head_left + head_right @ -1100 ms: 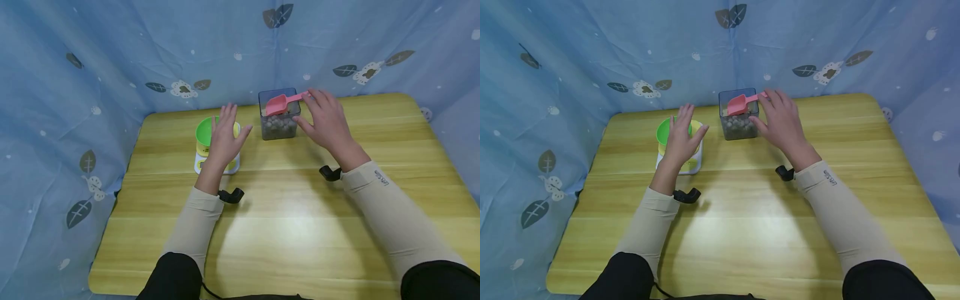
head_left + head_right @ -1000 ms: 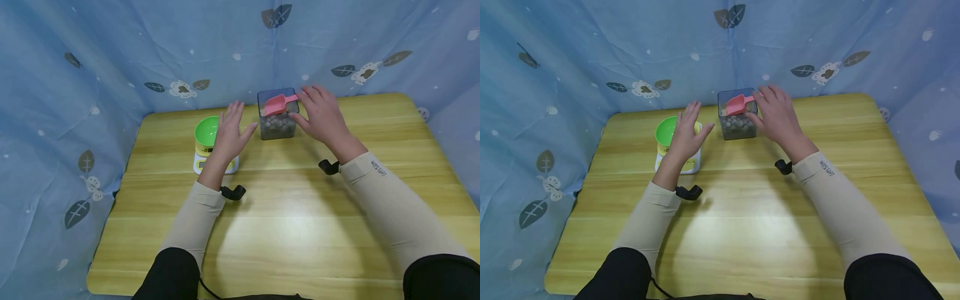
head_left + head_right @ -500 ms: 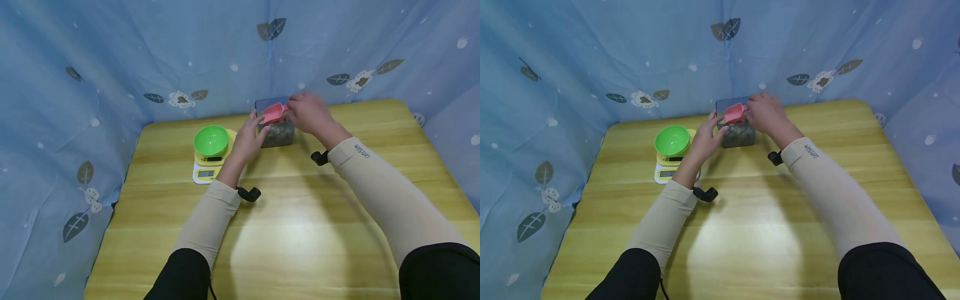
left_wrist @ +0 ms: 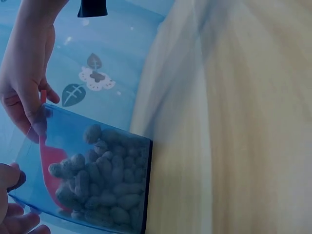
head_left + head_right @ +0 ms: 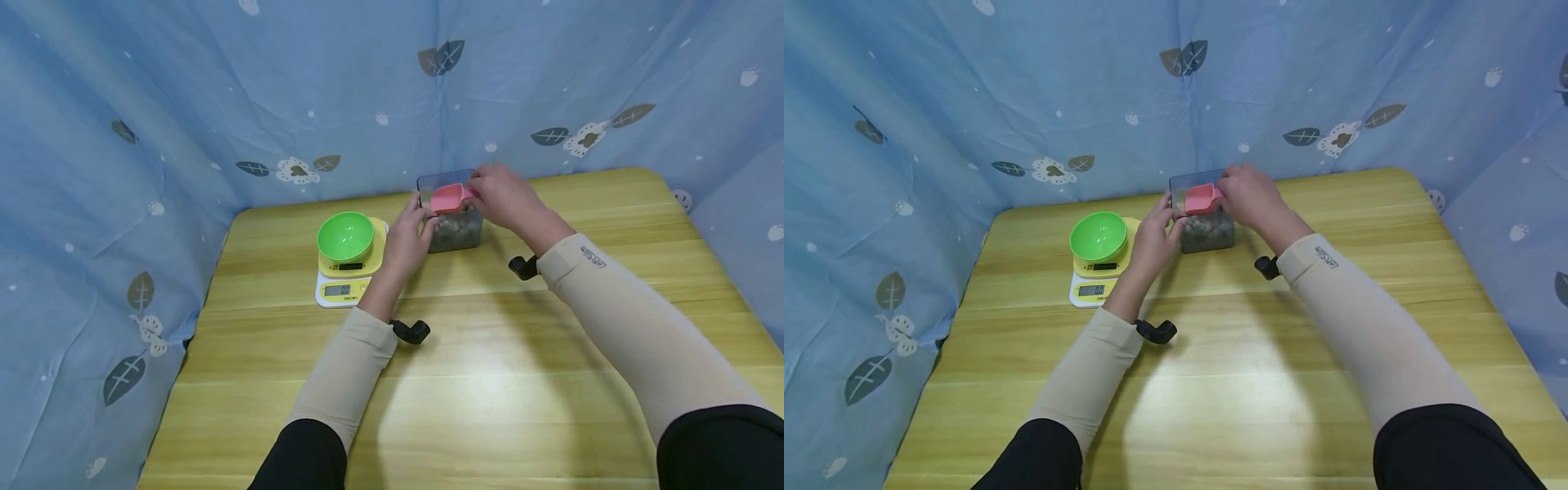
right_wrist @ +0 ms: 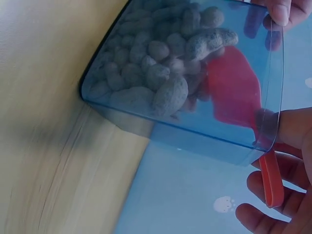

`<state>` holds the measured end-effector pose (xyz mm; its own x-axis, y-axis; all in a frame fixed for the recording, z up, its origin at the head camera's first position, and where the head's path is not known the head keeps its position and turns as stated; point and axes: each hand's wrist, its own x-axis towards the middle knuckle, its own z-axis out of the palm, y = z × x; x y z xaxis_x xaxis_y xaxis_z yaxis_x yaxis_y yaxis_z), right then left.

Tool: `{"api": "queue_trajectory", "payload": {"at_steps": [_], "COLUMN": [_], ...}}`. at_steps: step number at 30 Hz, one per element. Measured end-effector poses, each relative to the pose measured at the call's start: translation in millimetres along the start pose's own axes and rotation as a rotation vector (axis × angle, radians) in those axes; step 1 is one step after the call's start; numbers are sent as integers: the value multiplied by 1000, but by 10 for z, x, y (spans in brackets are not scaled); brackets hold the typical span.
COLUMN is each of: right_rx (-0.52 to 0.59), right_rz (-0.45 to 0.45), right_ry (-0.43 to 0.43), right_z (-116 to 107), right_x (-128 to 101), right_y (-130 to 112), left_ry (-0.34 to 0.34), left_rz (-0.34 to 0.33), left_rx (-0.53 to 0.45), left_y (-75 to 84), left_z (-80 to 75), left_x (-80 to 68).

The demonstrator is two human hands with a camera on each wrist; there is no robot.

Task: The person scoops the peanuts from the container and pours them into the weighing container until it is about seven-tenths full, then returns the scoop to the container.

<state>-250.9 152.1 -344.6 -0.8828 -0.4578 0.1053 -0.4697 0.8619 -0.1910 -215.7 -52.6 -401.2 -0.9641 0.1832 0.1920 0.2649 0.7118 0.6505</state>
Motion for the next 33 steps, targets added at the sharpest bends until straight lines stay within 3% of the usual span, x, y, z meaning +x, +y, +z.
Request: {"api": "queue_trajectory", "payload": {"at_steps": [7,17,25,29,33], "right_rx": [-10,-39,-125,-221,-317], "right_rz": [-51,-115,-171,-170,-192], "right_ry": [38,-10,-52,-72,-54], "right_z": [-15,-212,-524,-601,-601], "right_x": [-182,-499,-701,-743,-745], "right_y": [-16,-36,-112,-181,-251], "left_ry": [29,48,2,-98,-186], "left_rz": [88,173,108,32,14], "left_rx": [6,-36,-144,-150,-157], "left_y": [61,192,236,226,212], "left_z": [31,68,35,28,62], "left_x": [-211,-510,-502,-465,-452]}}
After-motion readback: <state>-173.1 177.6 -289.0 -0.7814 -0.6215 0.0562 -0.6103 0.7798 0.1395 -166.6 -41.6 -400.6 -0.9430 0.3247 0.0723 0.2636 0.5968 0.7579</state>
